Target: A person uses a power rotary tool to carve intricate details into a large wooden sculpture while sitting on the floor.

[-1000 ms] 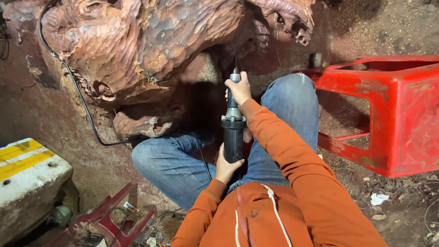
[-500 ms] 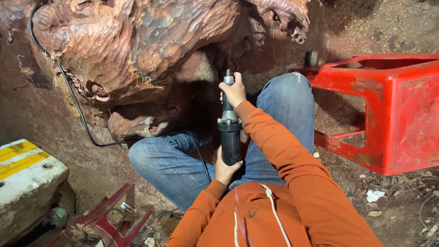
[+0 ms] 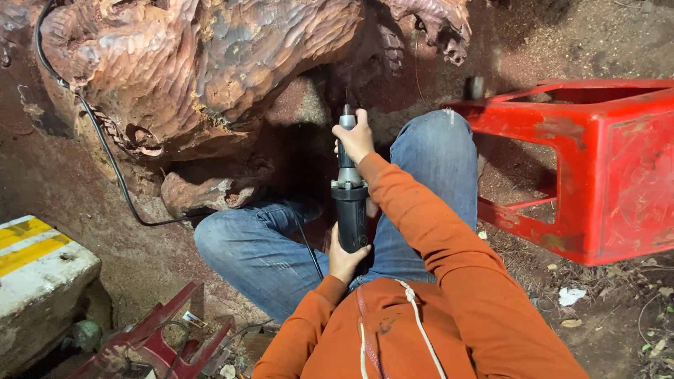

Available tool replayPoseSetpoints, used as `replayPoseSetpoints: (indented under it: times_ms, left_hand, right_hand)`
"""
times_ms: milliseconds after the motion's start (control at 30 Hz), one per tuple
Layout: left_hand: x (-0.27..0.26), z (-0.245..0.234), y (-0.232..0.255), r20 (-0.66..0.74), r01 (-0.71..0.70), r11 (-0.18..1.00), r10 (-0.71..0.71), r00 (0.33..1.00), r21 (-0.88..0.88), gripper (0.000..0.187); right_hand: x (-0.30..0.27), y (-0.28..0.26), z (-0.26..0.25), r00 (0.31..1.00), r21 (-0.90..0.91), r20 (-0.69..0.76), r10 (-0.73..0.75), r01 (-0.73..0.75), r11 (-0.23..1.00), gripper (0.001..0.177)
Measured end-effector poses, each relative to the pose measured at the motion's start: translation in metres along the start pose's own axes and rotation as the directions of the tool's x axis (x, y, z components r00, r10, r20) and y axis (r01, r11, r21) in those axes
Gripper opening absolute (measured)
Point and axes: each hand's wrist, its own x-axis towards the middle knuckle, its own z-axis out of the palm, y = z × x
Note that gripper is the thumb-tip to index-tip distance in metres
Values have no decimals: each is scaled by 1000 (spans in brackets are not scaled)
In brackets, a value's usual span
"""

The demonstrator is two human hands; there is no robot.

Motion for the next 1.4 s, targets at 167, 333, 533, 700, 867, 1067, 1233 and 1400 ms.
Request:
replayPoseSetpoints:
  times_ms: [167,333,533,700,867,1067,1233,1400]
  left_hand:
    - [-1,4,1,-8,8,1000,-8,1000,17,112]
    - [0,1,13,-20,-34,998,35,999,43,107]
    - [3,4,3,-11,-15,1000,15,1000,-7,109]
    - [6,-3,-3,-56,-39,999,39,998,3,112]
    - [-2,-7,32,16,66,996,-67,998,54,110]
    - [-1,-6,24,16,79,995,-80,997,60,109]
    - [-4,1,13,-19,38,999,-37,999,28,110]
    - [-1,-3,9,-49,5,1000,-4,999,28,108]
  right_hand:
    - [-1,-2,-3,1000,10,5,-11,11,1000,67]
    - [5,-7,-4,999,71,-21,-25,26,997,45]
    - [10,-2,14,999,44,12,-46,45,998,41]
    - [3,-4,15,1000,54,14,-13,12,998,38]
    - [-4,-10,1,999,106,-14,-39,40,994,28]
    - [-5,-10,1,1000,61,-14,-25,26,998,27]
    - [-6,-6,9,1000,66,3,-20,20,998,32]
    - [1,-1,15,1000,105,13,-14,12,994,33]
